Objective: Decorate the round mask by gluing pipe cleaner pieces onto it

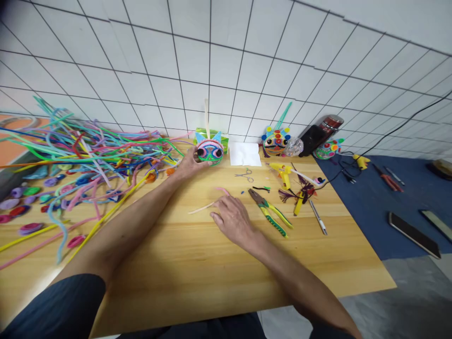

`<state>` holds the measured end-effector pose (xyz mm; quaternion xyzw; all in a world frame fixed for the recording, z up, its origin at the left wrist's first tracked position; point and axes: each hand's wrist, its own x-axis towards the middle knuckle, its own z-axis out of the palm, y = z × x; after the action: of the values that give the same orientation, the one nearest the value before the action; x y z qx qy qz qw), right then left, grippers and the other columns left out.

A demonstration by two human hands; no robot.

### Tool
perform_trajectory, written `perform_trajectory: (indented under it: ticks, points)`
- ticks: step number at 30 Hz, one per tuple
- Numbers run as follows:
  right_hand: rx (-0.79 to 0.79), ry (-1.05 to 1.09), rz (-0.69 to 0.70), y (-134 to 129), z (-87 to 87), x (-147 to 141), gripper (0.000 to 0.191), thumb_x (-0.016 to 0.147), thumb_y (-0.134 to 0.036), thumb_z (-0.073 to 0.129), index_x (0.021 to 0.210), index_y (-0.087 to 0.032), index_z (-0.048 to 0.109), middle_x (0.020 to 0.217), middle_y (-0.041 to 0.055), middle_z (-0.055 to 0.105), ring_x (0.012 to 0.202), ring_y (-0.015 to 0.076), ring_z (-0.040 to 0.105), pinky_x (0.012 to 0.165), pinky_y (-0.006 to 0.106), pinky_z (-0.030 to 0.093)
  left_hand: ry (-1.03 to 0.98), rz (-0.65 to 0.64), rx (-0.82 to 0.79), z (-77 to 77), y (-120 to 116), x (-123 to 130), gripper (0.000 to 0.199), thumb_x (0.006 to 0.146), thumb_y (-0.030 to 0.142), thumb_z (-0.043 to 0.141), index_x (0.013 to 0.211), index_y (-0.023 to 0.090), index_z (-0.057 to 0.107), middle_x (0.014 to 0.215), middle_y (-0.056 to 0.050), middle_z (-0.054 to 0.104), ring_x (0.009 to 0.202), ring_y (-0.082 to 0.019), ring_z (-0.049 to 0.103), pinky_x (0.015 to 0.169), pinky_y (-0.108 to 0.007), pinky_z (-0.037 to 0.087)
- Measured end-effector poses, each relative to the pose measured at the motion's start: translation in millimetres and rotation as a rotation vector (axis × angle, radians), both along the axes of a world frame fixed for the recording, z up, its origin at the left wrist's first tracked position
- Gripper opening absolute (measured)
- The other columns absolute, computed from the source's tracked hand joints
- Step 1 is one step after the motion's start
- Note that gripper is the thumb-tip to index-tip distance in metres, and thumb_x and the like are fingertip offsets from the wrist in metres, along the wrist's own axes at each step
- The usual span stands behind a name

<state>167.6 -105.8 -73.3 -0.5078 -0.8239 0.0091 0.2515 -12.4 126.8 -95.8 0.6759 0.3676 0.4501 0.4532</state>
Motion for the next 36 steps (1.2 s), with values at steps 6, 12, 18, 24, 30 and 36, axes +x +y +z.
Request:
perform_trajectory:
  ticks: [6,12,18,24,30,36]
  points:
    - [0.079,0.110,0.131,-12.7,-13.6,-11.3,0.009,0.102,-0.024,0.066,0.110,-0.020,0.067,0.107,0.0096,0.077,0.101,0.0246,0.070,0.090,0.041,0.056,-0.007,0.069,0.014,-5.5,5.2,-2.0,0.109,0.063,0.058,0.097,0.151,0.017,0.046,0.153,-0.022,0.055,0.135,-0.038,0.064,0.114,-0.053,0.055]
    - [0.062,0.127,0.208,-15.2,-11.8,-13.1,0.006,0.103,-0.024,0.065,0.106,-0.021,0.067,0.102,0.0081,0.076,0.095,0.0236,0.068,0.089,0.041,0.056,0.045,0.098,0.078,-6.6,6.7,-3.2,0.100,0.065,0.060,0.096,0.142,0.013,0.053,0.138,-0.020,0.065,0.131,-0.037,0.066,0.111,-0.052,0.057]
    - [0.055,0.140,0.219,-13.0,-16.9,-12.8,0.004,0.103,-0.022,0.064,0.104,-0.021,0.068,0.102,0.0071,0.076,0.098,0.0219,0.069,0.092,0.039,0.056,0.022,0.130,0.099,-5.3,6.2,4.9,0.098,0.064,0.061,0.096,0.137,0.012,0.054,0.136,-0.021,0.067,0.127,-0.037,0.068,0.107,-0.051,0.061]
    - [0.079,0.131,0.226,-13.4,-18.1,-15.2,0.003,0.102,-0.019,0.065,0.102,-0.020,0.067,0.097,0.0060,0.075,0.094,0.0220,0.068,0.090,0.038,0.056,0.048,0.145,0.102,-1.6,2.8,8.4,0.086,0.073,0.054,0.093,0.136,0.013,0.053,0.139,-0.020,0.065,0.120,-0.035,0.070,0.104,-0.051,0.060]
    - [0.058,0.138,0.234,-14.0,-18.8,-13.2,0.004,0.103,-0.021,0.064,0.105,-0.022,0.068,0.100,0.0067,0.075,0.095,0.0220,0.068,0.089,0.038,0.057,-0.022,0.114,0.074,-6.4,4.4,11.2,0.095,0.073,0.045,0.095,0.146,0.011,0.045,0.145,-0.023,0.061,0.126,-0.036,0.066,0.104,-0.048,0.059]
    - [0.085,0.182,0.258,-12.5,-15.3,-12.0,0.010,0.103,-0.017,0.062,0.107,-0.022,0.069,0.099,0.0072,0.076,0.092,0.0220,0.070,0.084,0.038,0.059,-0.019,0.122,0.115,-13.2,5.6,8.0,0.119,0.064,0.055,0.098,0.159,0.020,0.036,0.157,-0.023,0.049,0.138,-0.042,0.058,0.116,-0.060,0.049]
